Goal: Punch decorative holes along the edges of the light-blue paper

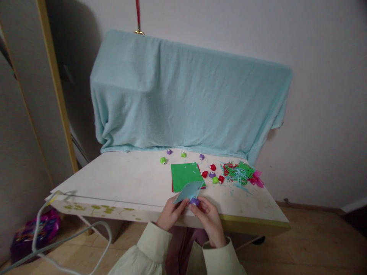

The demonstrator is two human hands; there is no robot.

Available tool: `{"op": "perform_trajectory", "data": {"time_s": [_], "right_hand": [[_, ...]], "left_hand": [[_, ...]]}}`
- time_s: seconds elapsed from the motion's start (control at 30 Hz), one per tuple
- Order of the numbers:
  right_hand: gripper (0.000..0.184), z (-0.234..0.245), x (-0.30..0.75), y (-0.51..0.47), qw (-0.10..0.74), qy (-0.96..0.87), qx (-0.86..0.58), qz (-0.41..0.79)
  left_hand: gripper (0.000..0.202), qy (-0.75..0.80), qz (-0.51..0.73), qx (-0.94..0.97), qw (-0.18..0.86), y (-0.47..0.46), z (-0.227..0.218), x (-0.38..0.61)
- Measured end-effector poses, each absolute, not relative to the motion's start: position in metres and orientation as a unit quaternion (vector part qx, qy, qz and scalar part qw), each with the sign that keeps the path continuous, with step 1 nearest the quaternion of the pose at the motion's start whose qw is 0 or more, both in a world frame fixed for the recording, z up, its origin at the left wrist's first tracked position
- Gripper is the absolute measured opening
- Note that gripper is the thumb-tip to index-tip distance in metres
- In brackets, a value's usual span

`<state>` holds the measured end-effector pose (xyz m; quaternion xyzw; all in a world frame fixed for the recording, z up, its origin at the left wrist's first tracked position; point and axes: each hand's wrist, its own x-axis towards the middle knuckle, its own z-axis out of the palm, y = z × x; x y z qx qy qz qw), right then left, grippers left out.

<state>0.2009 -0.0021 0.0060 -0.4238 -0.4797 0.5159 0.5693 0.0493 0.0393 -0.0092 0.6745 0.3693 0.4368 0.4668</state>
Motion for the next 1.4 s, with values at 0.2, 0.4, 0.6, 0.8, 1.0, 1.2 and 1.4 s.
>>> {"op": "perform_trajectory", "data": {"time_s": [0.2, 0.4, 0.6, 0.8, 1.0, 1.2, 1.4], "right_hand": [[0.03, 0.006, 0.201, -0.003, 0.568, -0.481, -0.414, 0.525], [0.026, 0.007, 0.196, -0.004, 0.58, -0.476, -0.436, 0.497], [0.028, -0.002, 0.194, -0.001, 0.576, -0.463, -0.456, 0.496], [0.035, -0.006, 0.195, 0.003, 0.583, -0.45, -0.45, 0.505], [0.029, -0.007, 0.202, 0.006, 0.62, -0.424, -0.438, 0.494], [0.027, -0.004, 0.219, 0.017, 0.643, -0.416, -0.444, 0.466], [0.032, -0.004, 0.243, 0.035, 0.663, -0.405, -0.459, 0.431]], "left_hand": [[0.033, 0.367, 0.419, 0.69, 0.462, 0.04, -0.009, 0.048], [0.031, 0.36, 0.414, 0.691, 0.471, 0.04, -0.009, 0.048], [0.029, 0.357, 0.417, 0.686, 0.477, 0.04, -0.008, 0.047], [0.031, 0.394, 0.452, 0.659, 0.454, 0.042, -0.016, 0.051], [0.036, 0.427, 0.458, 0.621, 0.471, 0.044, -0.022, 0.051], [0.038, 0.431, 0.462, 0.618, 0.469, 0.045, -0.023, 0.05], [0.04, 0.434, 0.455, 0.625, 0.463, 0.047, -0.023, 0.05]]}}
